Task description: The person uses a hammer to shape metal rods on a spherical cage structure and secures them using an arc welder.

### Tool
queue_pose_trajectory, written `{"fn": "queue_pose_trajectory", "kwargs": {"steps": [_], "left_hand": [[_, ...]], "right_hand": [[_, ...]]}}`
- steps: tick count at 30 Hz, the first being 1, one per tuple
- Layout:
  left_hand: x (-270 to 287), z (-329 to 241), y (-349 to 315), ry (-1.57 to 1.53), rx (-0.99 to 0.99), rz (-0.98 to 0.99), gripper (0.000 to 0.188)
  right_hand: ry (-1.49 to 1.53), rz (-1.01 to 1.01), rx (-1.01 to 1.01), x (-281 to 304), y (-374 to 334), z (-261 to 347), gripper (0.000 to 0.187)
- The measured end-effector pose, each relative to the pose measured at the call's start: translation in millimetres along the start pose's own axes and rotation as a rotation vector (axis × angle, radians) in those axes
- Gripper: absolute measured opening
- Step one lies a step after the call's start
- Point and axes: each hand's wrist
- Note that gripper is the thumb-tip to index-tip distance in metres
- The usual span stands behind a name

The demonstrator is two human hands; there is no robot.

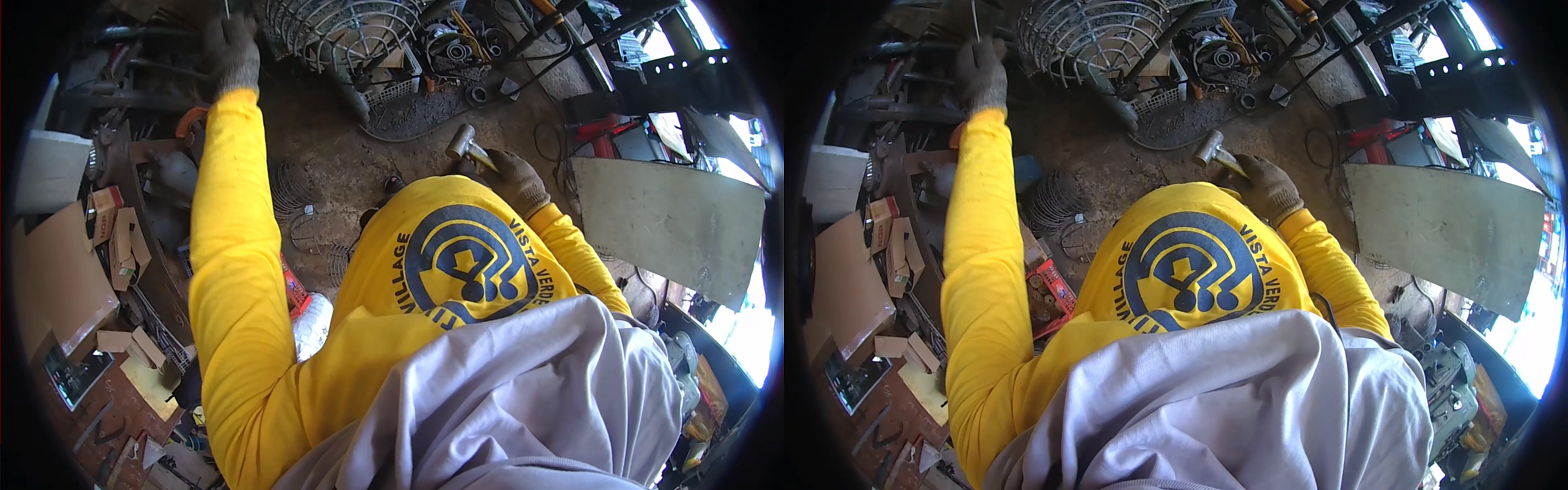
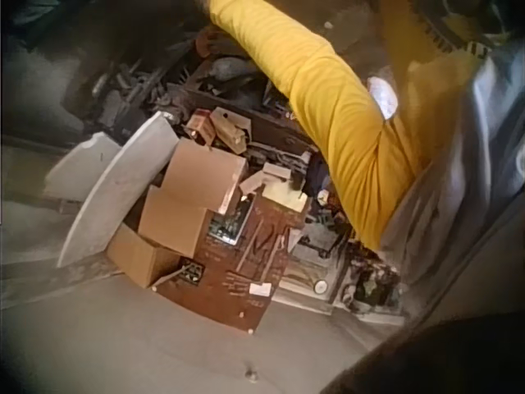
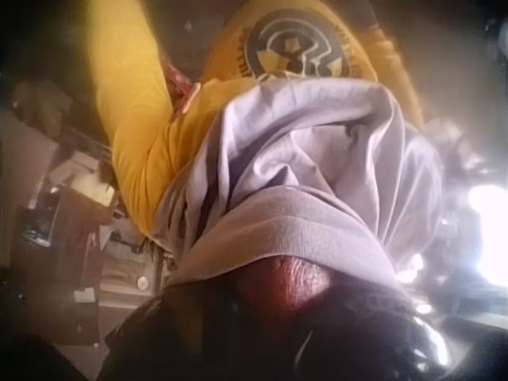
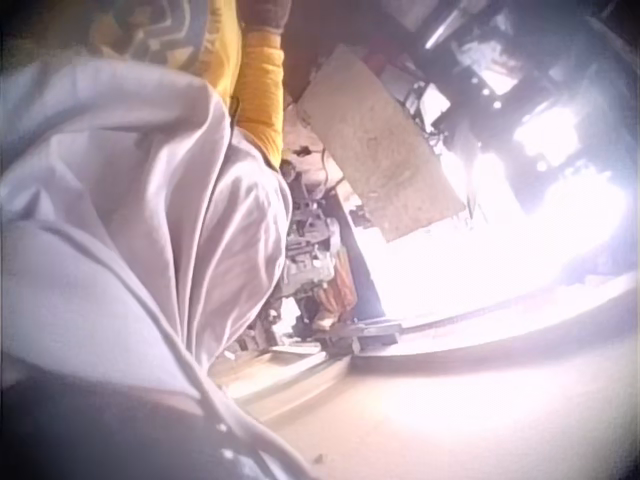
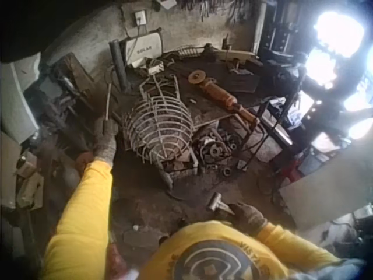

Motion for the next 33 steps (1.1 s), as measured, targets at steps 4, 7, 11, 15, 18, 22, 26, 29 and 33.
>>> {"fn": "queue_pose_trajectory", "kwargs": {"steps": [4, 7, 11, 15, 18, 22, 26, 29, 33], "left_hand": [[37.6, 15.9, -117.2, -0.002, 0.26, -0.101, 0.027], [78.4, 40.7, -245.3, 0.315, 0.368, 0.007, 0.038], [73.0, -21.3, -393.7, 0.566, 0.817, 0.336, 0.035], [125.0, -10.5, -592.2, 1.001, -0.11, 1.22, 0.029], [106.3, -52.3, -614.2, 0.832, 0.364, 1.203, 0.027], [97.1, -74.1, -571.4, 0.785, 0.486, 0.982, 0.027], [47.5, -120.1, -466.6, 0.41, 1.028, 0.302, 0.031], [44.8, -117.2, -450.5, 0.292, 1.043, 0.218, 0.033], [34.8, -108.7, -454.0, 0.305, 0.949, 0.369, 0.032]], "right_hand": [[0.045, 0.095, -0.096, 4.1, -5.5, 0.8, 0.044], [0.042, 0.107, -0.051, 0.4, 0.8, -10.7, 0.04], [0.0, 0.151, -0.113, -10.9, 8.6, -66.4, 0.038], [-0.083, 0.248, -0.115, -4.4, 12.9, -89.2, 0.037], [-0.083, 0.256, -0.257, -7.3, -0.9, -129.4, 0.038], [-0.057, 0.284, -0.381, -14.2, -16.3, -176.3, 0.043], [-0.071, 0.304, -0.529, -15.4, -36.6, -210.2, 0.046], [-0.063, 0.337, -0.569, -11.5, -43.0, -206.8, 0.045], [-0.157, 0.267, -0.52, -38.6, -38.7, -252.5, 0.041]]}}
Point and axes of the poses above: each hand's wrist, its own y-axis towards the middle knuckle, its own x-axis out of the back of the hand, z = x × y, and after that the axes turned 14 degrees about -x, right-handed
